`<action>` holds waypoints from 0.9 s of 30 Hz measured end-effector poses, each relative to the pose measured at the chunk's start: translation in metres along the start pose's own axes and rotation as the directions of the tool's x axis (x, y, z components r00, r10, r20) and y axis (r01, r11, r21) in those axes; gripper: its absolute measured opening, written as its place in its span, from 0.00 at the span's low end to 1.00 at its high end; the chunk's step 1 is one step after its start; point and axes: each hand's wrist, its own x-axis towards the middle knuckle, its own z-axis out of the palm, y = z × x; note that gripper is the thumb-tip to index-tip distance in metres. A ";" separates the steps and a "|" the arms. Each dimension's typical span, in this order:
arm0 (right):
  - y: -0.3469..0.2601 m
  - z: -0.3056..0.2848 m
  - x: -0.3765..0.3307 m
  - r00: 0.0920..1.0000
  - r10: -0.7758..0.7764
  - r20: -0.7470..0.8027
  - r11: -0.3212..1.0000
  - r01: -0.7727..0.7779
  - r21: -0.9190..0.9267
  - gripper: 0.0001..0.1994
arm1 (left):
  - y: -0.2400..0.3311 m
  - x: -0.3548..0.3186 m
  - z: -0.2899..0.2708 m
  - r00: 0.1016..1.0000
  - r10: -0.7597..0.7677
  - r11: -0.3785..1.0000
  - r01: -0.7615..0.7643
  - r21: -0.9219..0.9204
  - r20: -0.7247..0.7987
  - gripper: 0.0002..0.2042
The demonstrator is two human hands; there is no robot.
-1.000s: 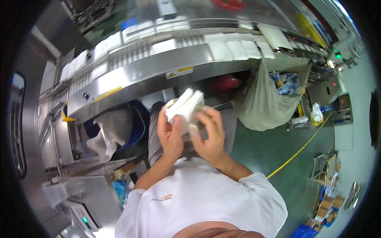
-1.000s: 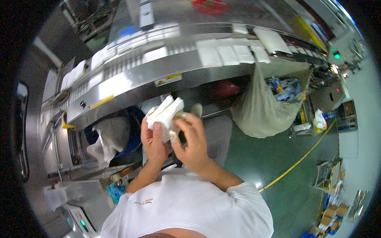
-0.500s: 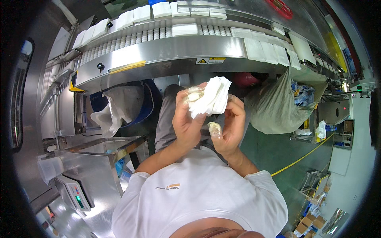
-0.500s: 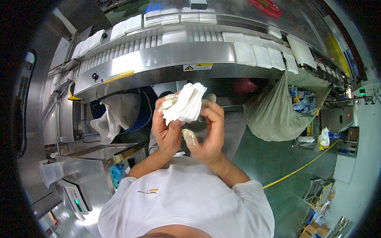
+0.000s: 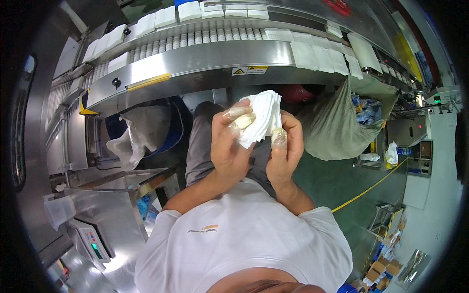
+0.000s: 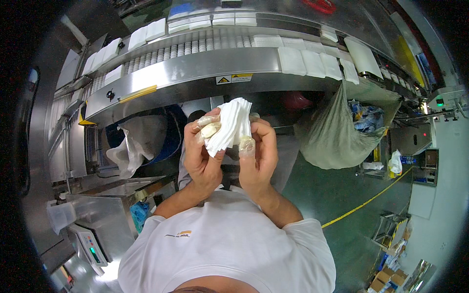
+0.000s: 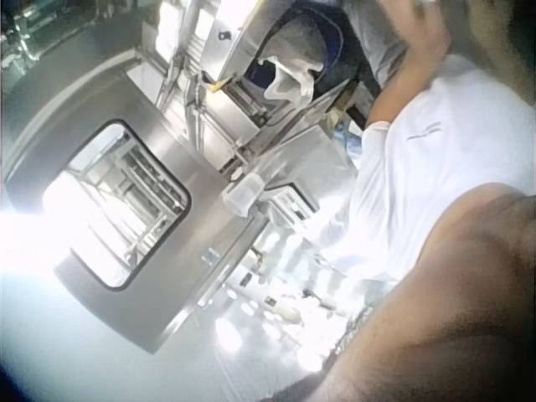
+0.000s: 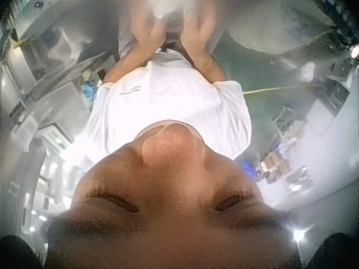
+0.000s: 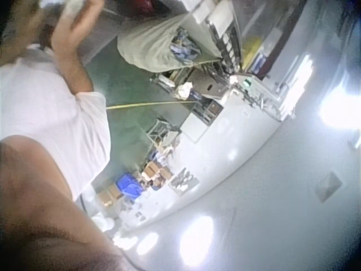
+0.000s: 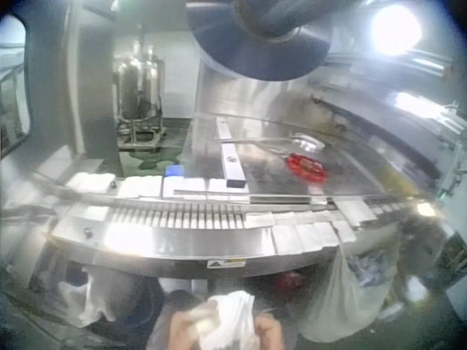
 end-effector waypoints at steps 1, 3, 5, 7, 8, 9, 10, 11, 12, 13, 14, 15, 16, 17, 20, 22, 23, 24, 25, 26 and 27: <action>0.000 -0.001 0.001 1.000 -0.008 -0.004 1.000 0.008 0.005 0.17 | 0.002 0.001 0.001 1.000 -0.019 1.000 0.019 -0.023 -0.012 0.19; 0.000 -0.003 0.000 1.000 0.015 -0.022 1.000 -0.015 0.005 0.15 | 0.006 0.004 0.001 0.998 -0.058 0.997 0.057 -0.051 -0.019 0.19; -0.001 -0.004 -0.002 0.996 0.077 -0.048 0.997 -0.078 -0.006 0.15 | 0.007 0.004 0.001 0.993 -0.116 0.985 0.110 -0.133 -0.038 0.18; -0.001 -0.002 0.000 0.992 0.097 -0.083 0.995 -0.097 0.003 0.14 | 0.006 0.002 0.002 0.978 -0.197 0.947 0.173 -0.270 -0.063 0.18; 0.000 -0.001 0.001 0.989 0.106 -0.100 0.994 -0.106 0.008 0.14 | 0.004 0.001 0.001 0.974 -0.218 0.936 0.188 -0.297 -0.069 0.17; 0.000 -0.002 0.002 0.987 0.114 -0.110 0.993 -0.115 0.002 0.15 | 0.002 0.000 0.000 0.968 -0.241 0.923 0.205 -0.326 -0.075 0.17; 0.001 -0.002 0.003 0.985 0.123 -0.119 0.992 -0.124 -0.003 0.16 | 0.001 -0.001 0.000 0.961 -0.265 0.909 0.221 -0.354 -0.081 0.17; 0.001 -0.003 0.004 0.983 0.131 -0.129 0.991 -0.133 -0.008 0.16 | 0.002 -0.001 0.000 0.958 -0.276 0.901 0.229 -0.369 -0.080 0.17; 0.001 -0.003 0.004 0.982 0.139 -0.131 0.990 -0.140 0.004 0.16 | 0.001 -0.001 0.000 0.950 -0.300 0.894 0.248 -0.374 -0.088 0.19; 0.001 -0.002 0.004 0.980 0.148 -0.133 0.989 -0.148 0.016 0.16 | 0.001 -0.002 -0.001 0.941 -0.324 0.886 0.266 -0.379 -0.095 0.20; 0.001 -0.002 0.004 0.978 0.157 -0.136 0.988 -0.155 0.028 0.16 | 0.000 -0.003 -0.001 0.932 -0.347 0.878 0.285 -0.385 -0.103 0.22; 0.001 -0.002 0.005 0.980 0.149 -0.129 0.989 -0.147 0.023 0.16 | 0.000 -0.004 -0.001 0.927 -0.359 0.872 0.293 -0.392 -0.105 0.22; 0.000 -0.001 0.005 0.982 0.141 -0.123 0.990 -0.140 0.018 0.16 | -0.002 -0.005 -0.001 0.922 -0.371 0.866 0.302 -0.399 -0.108 0.22; -0.001 -0.001 0.005 0.984 0.133 -0.116 0.991 -0.132 0.012 0.16 | -0.003 -0.006 -0.001 0.917 -0.383 0.860 0.310 -0.406 -0.110 0.22; -0.003 -0.005 0.003 0.987 0.151 -0.056 0.988 -0.149 0.045 0.12 | -0.006 -0.010 0.000 0.916 -0.385 0.861 0.313 -0.400 -0.113 0.24; -0.005 -0.005 0.003 0.986 0.162 -0.037 0.986 -0.161 0.033 0.11 | -0.001 -0.004 -0.001 0.936 -0.348 0.856 0.290 -0.428 -0.060 0.26; -0.006 -0.005 0.004 0.986 0.167 -0.028 0.986 -0.167 0.027 0.10 | 0.001 -0.001 -0.001 0.944 -0.327 0.852 0.279 -0.443 -0.034 0.27; -0.007 -0.004 0.005 0.991 0.132 -0.015 0.991 -0.131 0.005 0.10 | 0.001 0.000 -0.001 0.958 -0.286 0.879 0.251 -0.406 -0.028 0.29; -0.007 -0.003 0.008 0.995 0.096 -0.001 0.995 -0.096 -0.016 0.10 | 0.001 0.002 -0.001 0.969 -0.245 0.903 0.220 -0.368 -0.020 0.31; -0.007 -0.003 0.009 0.998 0.061 0.014 0.998 -0.060 -0.037 0.09 | 0.001 0.003 0.000 0.979 -0.203 0.925 0.188 -0.330 -0.011 0.33; -0.008 -0.003 0.009 0.999 0.051 0.018 0.997 -0.050 -0.058 0.09 | 0.002 0.003 0.000 0.972 -0.236 0.917 0.215 -0.337 -0.021 0.32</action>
